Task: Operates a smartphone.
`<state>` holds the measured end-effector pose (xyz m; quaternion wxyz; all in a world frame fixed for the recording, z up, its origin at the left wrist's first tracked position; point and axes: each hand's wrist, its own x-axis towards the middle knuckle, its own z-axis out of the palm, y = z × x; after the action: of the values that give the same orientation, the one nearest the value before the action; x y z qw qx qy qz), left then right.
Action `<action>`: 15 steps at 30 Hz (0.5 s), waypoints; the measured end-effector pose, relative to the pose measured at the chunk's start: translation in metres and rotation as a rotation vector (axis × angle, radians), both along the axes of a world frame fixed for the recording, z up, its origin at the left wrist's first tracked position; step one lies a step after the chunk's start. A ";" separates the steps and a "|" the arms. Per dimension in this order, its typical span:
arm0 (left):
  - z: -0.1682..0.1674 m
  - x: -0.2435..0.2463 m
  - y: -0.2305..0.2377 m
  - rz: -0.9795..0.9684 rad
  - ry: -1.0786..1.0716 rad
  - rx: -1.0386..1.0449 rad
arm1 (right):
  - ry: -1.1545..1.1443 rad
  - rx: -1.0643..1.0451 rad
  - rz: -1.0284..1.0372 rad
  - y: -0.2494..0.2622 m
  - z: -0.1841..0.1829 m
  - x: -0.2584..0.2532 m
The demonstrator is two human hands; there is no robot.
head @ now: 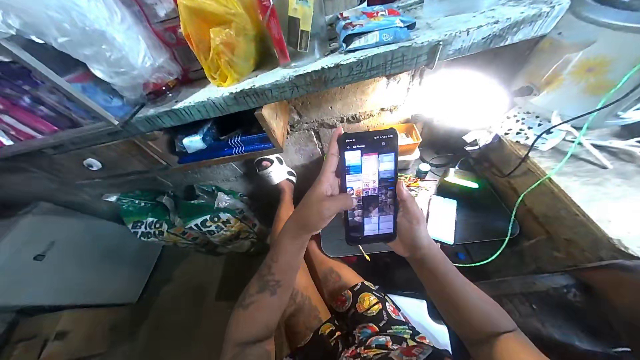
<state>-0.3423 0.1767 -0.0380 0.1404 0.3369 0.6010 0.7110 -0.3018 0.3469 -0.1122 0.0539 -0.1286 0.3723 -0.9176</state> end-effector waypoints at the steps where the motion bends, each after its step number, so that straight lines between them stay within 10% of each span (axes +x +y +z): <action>1: 0.001 0.002 -0.003 -0.004 0.006 0.014 | 0.002 0.000 0.011 -0.002 0.002 0.001; 15: 0.008 0.017 -0.021 0.119 0.030 0.112 | 0.040 0.020 0.116 -0.020 0.019 0.008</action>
<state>-0.3251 0.1555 -0.0304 0.0697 0.3186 0.5814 0.7454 -0.2935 0.3264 -0.0936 0.1010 -0.1676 0.3741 -0.9065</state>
